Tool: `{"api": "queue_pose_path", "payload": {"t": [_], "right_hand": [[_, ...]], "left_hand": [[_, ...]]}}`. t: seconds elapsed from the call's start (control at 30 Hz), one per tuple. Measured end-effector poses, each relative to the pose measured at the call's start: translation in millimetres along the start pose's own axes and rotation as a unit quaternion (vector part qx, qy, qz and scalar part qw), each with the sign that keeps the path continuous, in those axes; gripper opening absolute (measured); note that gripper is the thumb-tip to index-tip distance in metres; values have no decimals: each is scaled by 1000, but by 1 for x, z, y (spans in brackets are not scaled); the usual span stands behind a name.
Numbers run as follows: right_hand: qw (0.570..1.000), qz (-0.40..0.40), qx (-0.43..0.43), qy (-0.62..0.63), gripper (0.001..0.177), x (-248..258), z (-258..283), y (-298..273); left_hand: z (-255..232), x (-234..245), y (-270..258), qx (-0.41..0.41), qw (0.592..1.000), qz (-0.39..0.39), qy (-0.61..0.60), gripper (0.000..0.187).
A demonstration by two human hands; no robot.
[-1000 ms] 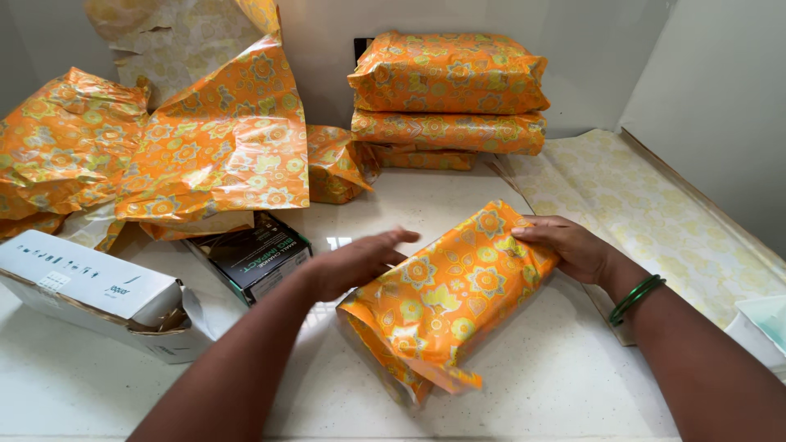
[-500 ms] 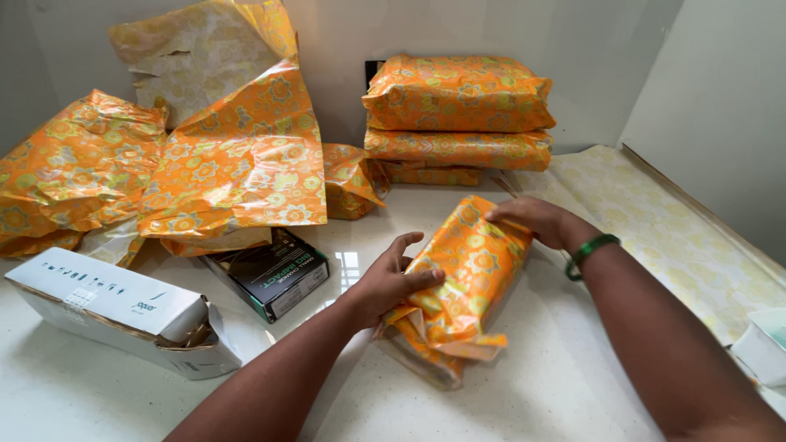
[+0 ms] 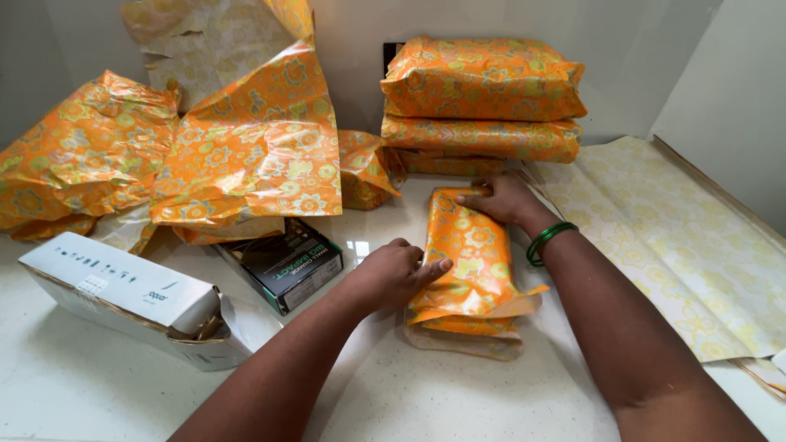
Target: The person wraps a rectangular box with orange patterned wrapping paper on a white countertop. They fold the paper edges, smooth the surface, and secure the package with clear tape, then stack the finished gift with others.
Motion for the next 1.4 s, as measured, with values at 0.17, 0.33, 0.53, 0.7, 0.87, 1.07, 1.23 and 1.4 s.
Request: {"api": "queue_pose_path", "payload": {"t": [0.17, 0.33, 0.53, 0.7, 0.87, 1.07, 1.23, 1.4], "right_hand": [[994, 1, -47, -103, 85, 8, 6, -3], [996, 28, -59, -62, 85, 0, -2, -2], [999, 26, -20, 44, 76, -7, -19, 4], [999, 12, -51, 12, 75, 6, -25, 7], [996, -66, -1, -65, 72, 49, -3, -9], [991, 40, 103, 69, 58, 83, 55, -85], [980, 112, 158, -31, 63, 92, 100, -182], [985, 108, 102, -87, 85, 108, 126, -217]], "left_hand": [[-10, -1, -7, -32, 999, -44, 2, 72], [-22, 5, -15, -143, 978, -146, 53, 78], [-23, 0, -13, -138, 986, -79, 56, 74], [-23, -3, -12, -120, 988, -76, 62, 69], [-22, -5, -11, -125, 986, -80, 72, 68], [-23, -9, -9, -171, 973, -107, 110, 65], [-30, -9, -12, -228, 963, -117, 81, 51], [-34, -10, -16, -213, 972, -87, 40, 38]]}}
Point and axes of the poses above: each hand's wrist, its own y-axis towards the middle knuckle, its own x-axis out of the back of the hand, z = x × y, the point moved 4 cm from there along y, towards the middle knuckle, and after that the axes turned 6 degrees about -y, right-handed, at the moved point
